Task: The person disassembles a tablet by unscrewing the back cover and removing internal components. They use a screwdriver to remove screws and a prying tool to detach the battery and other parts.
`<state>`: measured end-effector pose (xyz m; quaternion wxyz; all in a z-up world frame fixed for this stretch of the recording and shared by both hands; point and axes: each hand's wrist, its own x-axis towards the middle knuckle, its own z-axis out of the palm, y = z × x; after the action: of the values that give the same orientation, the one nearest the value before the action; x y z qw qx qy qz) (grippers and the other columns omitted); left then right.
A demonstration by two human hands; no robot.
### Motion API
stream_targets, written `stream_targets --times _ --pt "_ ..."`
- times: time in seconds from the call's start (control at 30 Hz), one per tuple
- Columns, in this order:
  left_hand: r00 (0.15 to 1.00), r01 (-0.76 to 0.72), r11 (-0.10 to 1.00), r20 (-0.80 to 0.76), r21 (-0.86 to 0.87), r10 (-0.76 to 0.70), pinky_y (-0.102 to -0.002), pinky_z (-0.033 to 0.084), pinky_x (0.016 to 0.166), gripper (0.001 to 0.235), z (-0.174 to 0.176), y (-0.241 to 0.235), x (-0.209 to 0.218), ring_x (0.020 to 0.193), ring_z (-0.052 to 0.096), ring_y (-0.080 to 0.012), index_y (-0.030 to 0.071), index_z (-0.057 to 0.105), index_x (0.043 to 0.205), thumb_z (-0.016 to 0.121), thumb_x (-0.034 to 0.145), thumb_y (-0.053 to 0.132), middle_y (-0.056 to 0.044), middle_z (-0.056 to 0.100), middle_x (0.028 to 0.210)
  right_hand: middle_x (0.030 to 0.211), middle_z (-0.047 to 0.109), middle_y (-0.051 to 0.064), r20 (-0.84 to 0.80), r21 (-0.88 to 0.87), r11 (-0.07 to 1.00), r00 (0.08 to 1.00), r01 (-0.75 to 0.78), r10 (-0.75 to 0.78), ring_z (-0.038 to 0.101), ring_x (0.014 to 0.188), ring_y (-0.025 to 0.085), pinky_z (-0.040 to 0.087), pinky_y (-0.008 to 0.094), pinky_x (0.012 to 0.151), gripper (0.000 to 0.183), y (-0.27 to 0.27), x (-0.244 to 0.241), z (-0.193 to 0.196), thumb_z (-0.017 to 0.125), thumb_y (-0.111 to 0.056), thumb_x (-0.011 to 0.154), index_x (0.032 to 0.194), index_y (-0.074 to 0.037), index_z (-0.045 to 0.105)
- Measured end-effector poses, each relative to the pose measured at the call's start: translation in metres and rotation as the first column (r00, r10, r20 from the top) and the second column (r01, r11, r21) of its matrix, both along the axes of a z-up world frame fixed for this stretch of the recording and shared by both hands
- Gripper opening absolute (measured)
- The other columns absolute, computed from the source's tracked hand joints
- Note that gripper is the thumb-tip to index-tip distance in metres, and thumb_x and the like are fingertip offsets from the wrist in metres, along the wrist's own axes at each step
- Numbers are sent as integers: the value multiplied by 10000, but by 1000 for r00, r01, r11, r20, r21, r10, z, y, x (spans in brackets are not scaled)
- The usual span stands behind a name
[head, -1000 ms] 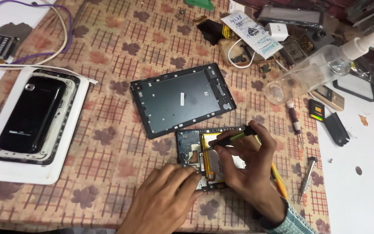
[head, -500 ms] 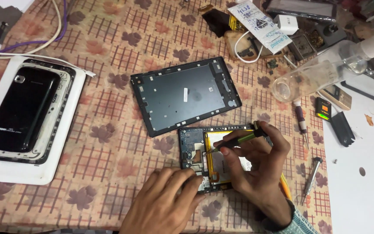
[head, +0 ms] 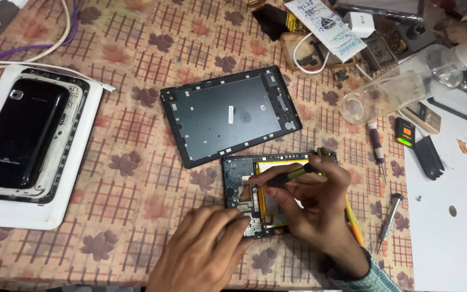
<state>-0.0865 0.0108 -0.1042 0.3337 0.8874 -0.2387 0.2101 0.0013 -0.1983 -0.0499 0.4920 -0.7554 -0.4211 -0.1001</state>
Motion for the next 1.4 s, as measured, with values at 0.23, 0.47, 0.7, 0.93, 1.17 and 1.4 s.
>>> stream_targets --times 0.23,0.47,0.7,0.93,1.17,1.4 --pt "1000 -20 1000 21 16 20 -469 526 906 472 12 -5 6 1131 574 -311 -22 688 1194 721 893 340 -168 642 1226 1266 557 239 47 84 996 999 -10 6 744 1119 311 732 394 906 868 4 7 -4 668 165 961 1566 -232 189" --pt "984 -66 977 175 200 31 -444 485 859 407 10 -14 10 1183 535 -289 -12 745 1131 694 886 309 -82 632 1347 1273 523 247 -37 110 990 995 -86 90 691 1149 327 693 425 944 868 2 4 -1 653 187 934 1537 -229 186" --pt "986 -118 964 142 237 86 -496 491 850 376 8 -31 5 1186 541 -328 -27 755 1086 685 893 287 -129 628 1306 1250 572 230 -189 166 980 972 -106 137 694 1225 357 657 457 1034 800 2 3 -1 554 201 1016 1599 -218 199" --pt "981 -170 953 137 249 140 -502 489 891 336 7 -39 4 1202 544 -313 -25 751 1082 683 889 241 -125 630 1277 1279 565 214 -69 102 995 998 9 -2 739 1149 311 709 424 956 876 4 4 -2 667 181 936 1561 -216 198" --pt "976 -191 942 158 276 152 -492 488 929 360 11 -41 1 1206 542 -312 -47 729 1116 687 846 188 -152 599 1305 1251 564 221 -39 98 995 999 16 -12 714 1126 328 713 415 929 881 8 4 3 713 186 896 1528 -202 237" --pt "982 -156 964 136 215 129 -500 484 886 455 12 -40 3 1164 540 -331 -87 721 1110 688 850 285 -170 600 1327 1308 512 259 -132 140 986 985 -89 108 629 1235 357 644 436 960 814 7 -1 6 598 209 907 1495 -192 204"
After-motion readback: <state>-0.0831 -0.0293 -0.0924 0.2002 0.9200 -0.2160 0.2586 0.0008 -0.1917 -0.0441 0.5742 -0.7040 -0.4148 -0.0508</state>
